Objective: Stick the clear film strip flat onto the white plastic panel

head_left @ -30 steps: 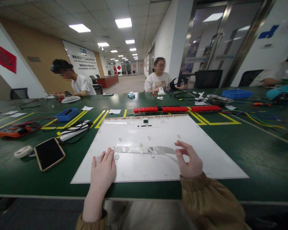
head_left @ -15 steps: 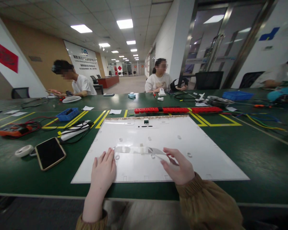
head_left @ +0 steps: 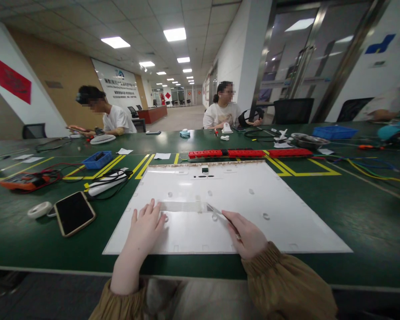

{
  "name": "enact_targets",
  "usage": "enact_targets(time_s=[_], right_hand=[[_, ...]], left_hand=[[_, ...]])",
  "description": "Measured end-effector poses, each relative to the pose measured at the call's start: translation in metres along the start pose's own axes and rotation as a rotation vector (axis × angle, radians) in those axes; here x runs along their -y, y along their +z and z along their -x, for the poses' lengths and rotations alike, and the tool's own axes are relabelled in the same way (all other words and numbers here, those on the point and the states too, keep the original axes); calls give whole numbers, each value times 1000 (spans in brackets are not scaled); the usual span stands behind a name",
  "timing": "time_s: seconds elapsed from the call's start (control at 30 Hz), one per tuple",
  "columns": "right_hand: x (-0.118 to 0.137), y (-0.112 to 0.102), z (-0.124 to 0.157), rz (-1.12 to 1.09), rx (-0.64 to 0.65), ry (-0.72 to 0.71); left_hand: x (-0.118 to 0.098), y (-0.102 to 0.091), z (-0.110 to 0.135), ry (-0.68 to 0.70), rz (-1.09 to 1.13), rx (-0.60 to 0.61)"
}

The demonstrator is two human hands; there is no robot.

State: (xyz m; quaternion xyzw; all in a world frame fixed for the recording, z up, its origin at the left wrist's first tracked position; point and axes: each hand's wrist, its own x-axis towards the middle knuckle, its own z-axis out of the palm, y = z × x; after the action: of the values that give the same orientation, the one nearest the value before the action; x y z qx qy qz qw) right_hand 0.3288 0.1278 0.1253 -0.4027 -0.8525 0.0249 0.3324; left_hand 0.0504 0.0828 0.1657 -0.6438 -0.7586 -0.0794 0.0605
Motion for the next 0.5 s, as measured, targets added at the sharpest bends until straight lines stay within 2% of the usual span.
enact_targets(time_s=[0.07, 0.13, 0.23, 0.37, 0.5], right_hand=[[0, 1, -2, 5, 15, 26], [1, 2, -5, 10, 20, 52], [3, 3, -15, 8, 11, 92], [5, 4, -30, 42, -85, 136], [6, 8, -44, 16, -312, 141]], left_hand=[[-11, -11, -8, 98, 6, -41], [-24, -18, -17, 303, 60, -76], [-41, -14, -33, 500, 133, -57], [-49, 7, -51, 586, 185, -13], [-47, 26, -55, 586, 221, -12]])
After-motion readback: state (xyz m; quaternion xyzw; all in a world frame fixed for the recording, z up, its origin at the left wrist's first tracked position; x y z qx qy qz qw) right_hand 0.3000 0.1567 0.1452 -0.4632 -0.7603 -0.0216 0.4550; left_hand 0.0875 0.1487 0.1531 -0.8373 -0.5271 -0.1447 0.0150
